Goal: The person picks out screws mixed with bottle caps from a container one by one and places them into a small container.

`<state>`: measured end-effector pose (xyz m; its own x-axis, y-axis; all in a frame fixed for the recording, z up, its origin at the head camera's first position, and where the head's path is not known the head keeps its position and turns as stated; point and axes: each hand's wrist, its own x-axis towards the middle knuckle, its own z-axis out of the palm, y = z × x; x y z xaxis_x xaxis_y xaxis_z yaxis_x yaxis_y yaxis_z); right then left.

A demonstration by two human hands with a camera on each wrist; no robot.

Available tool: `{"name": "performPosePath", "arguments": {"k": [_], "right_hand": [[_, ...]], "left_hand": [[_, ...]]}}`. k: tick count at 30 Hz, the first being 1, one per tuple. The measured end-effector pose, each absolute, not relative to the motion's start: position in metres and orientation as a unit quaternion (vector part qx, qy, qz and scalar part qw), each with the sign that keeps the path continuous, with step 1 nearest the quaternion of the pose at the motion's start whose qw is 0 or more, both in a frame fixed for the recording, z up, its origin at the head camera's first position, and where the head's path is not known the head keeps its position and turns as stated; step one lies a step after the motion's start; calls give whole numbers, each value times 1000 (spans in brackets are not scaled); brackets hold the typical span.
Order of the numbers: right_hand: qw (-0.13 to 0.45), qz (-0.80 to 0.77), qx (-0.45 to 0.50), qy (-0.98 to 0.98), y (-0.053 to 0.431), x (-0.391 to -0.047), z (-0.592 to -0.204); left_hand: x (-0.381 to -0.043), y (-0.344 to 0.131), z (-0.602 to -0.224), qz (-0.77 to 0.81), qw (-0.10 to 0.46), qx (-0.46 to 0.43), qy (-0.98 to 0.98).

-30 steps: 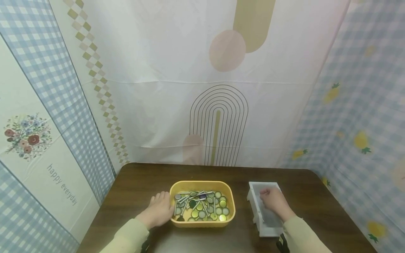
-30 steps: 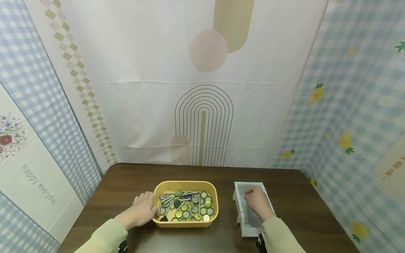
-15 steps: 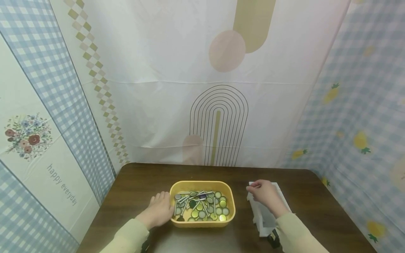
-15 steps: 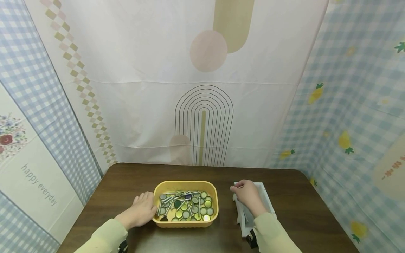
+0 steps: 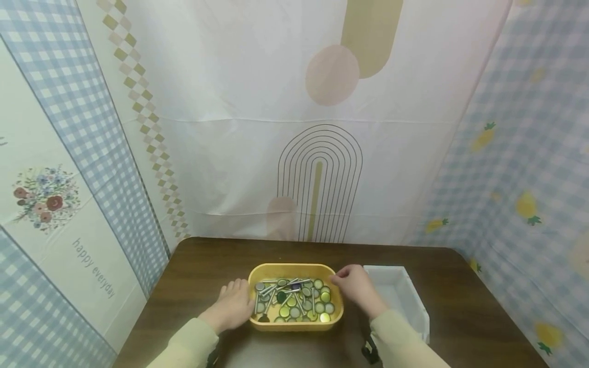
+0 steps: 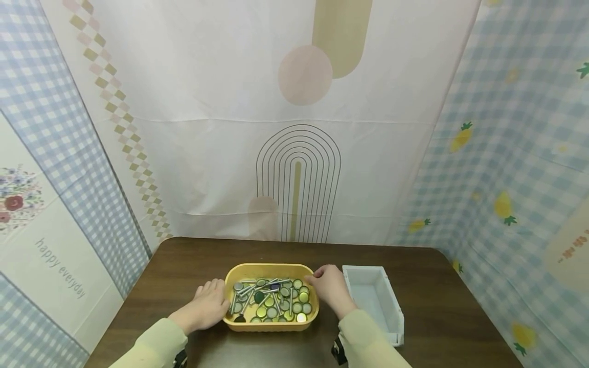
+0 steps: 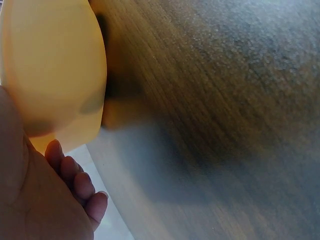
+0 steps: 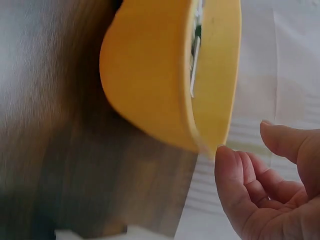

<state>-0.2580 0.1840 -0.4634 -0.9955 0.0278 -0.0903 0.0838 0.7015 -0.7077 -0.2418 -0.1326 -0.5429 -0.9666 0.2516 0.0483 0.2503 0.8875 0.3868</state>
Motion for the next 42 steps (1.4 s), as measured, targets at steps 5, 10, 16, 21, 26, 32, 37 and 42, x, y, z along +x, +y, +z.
{"name": "performPosePath", "arguments": {"k": [5, 10, 16, 21, 26, 32, 37, 42], "right_hand": [[41, -363, 6, 931, 165, -256, -472], [57, -359, -10, 932, 150, -254, -483], [77, -376, -13, 923, 141, -254, -497], [73, -367, -17, 927, 139, -255, -505], [54, -341, -33, 938, 137, -257, -511], [26, -287, -42, 957, 131, -258, -513], [26, -274, -36, 961, 127, -261, -512], [28, -276, -26, 960, 123, -262, -511]], "left_hand": [[-242, -131, -543, 203, 7, 130, 971], [-243, -129, -545, 201, 2, 132, 971], [-243, -127, -545, 203, 6, 135, 970], [-243, -126, -544, 200, 7, 135, 970], [-241, -127, -542, 196, -11, 145, 970], [-245, -128, -547, 186, -13, 140, 972], [-247, -129, -549, 192, -13, 134, 972], [-248, -130, -549, 195, -11, 131, 972]]}}
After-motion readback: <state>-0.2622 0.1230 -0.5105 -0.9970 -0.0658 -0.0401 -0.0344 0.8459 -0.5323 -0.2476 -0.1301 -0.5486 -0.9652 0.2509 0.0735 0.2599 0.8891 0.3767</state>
